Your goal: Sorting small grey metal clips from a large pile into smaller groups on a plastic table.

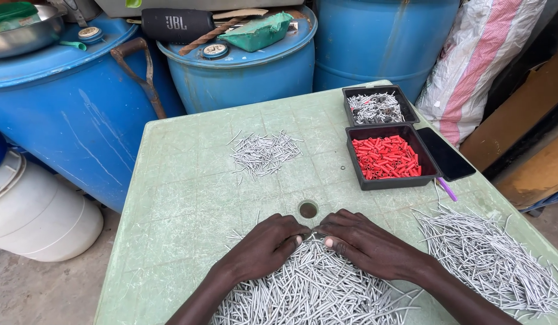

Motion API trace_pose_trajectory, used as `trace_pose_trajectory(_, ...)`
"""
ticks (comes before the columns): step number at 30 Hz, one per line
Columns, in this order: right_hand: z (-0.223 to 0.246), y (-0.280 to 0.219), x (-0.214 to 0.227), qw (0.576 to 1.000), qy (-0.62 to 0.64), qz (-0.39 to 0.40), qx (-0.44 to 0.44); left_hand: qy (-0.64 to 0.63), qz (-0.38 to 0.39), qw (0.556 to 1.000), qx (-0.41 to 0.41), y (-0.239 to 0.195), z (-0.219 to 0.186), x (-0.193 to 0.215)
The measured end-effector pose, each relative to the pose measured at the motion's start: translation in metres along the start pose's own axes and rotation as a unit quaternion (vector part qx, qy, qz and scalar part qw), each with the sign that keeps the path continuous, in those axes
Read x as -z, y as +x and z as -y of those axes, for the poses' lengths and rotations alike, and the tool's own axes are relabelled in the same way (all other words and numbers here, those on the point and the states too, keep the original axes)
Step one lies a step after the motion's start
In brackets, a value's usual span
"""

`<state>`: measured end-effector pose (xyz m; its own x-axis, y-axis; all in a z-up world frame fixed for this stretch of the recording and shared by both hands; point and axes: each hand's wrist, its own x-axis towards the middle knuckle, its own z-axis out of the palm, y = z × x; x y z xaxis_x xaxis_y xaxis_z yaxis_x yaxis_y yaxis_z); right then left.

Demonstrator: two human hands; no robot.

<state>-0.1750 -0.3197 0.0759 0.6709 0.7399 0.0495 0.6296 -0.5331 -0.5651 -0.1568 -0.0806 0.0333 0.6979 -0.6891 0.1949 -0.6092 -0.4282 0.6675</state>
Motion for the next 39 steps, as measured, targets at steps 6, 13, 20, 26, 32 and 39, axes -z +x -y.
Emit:
trace_pose_trajectory(6, 0.002, 0.001, 0.002, 1.0, 0.013, -0.01, -0.001, -0.037, -0.004, 0.999, -0.008, 0.001, -0.003, 0.007)
trace_pose_trajectory(13, -0.002, 0.003, 0.0, 1.0, -0.007, -0.02, -0.002, -0.032, 0.007, 0.999, 0.023, 0.003, -0.007, 0.011)
trace_pose_trajectory(20, -0.015, -0.002, -0.007, 0.998, -0.022, -0.06, 0.016, -0.109, -0.059, 0.988, 0.095, 0.002, -0.012, 0.019)
trace_pose_trajectory(26, -0.019, -0.004, -0.005, 0.996, -0.036, -0.083, 0.014, -0.167, -0.109, 0.973, 0.113, 0.005, 0.009, 0.03)
trace_pose_trajectory(32, -0.026, -0.001, 0.005, 0.994, -0.032, -0.1, -0.023, -0.279, -0.301, 0.898, 0.16, 0.02, 0.065, 0.065)
trace_pose_trajectory(39, -0.032, 0.076, 0.041, 0.981, -0.022, -0.188, -0.037, -0.196, -0.443, 0.857, 0.174, 0.061, 0.172, 0.068)
